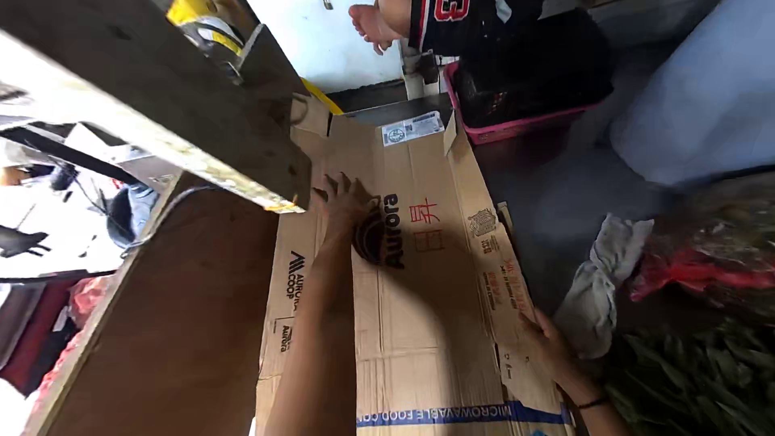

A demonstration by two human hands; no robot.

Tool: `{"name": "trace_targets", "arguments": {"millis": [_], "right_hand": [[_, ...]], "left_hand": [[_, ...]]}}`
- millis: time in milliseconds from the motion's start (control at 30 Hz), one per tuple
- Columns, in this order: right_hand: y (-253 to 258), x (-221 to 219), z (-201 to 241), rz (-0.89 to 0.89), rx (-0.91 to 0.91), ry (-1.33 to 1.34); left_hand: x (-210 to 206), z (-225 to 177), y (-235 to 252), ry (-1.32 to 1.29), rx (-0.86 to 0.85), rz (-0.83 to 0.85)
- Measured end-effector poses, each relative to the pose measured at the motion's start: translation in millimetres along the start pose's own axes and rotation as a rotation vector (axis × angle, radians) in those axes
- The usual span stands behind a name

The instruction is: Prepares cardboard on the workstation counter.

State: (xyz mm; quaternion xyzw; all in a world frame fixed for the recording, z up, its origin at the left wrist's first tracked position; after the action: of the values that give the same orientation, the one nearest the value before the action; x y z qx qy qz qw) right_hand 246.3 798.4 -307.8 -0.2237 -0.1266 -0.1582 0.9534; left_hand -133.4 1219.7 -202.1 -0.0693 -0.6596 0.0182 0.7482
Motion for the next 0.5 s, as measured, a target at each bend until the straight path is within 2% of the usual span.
{"name": "trace_targets", "arguments": {"millis": [100, 167, 400, 500], "right_hand": [[-5, 0, 2, -0.002, 0.005, 0.038], [-7, 2, -1, -0.012, 0.012, 0.055], [-4, 2, -9, -0.029, 0.01, 0.112], [-4, 6, -6, -0.043, 0.001, 0.112]], "left_hand": [[-36, 7, 15, -0.029, -0.004, 0.021], [-44, 11, 16, -0.115, -0.011, 0.021], [-35, 14, 28, -0.097, -0.035, 0.092], [-17, 12, 27, -0.094, -0.06, 0.05]]}}
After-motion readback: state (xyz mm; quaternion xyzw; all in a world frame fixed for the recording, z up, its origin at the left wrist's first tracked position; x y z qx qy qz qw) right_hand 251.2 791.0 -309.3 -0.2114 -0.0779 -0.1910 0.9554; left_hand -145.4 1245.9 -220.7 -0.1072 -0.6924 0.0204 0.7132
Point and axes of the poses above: each hand's wrist, its own y-axis towards the middle knuckle, its own x-axis out of the back of the hand, z = x × y, the point moved 7 cm from there along y, towards the middle knuckle, and after that the axes turned 5 degrees about y, right-handed, at the moved point
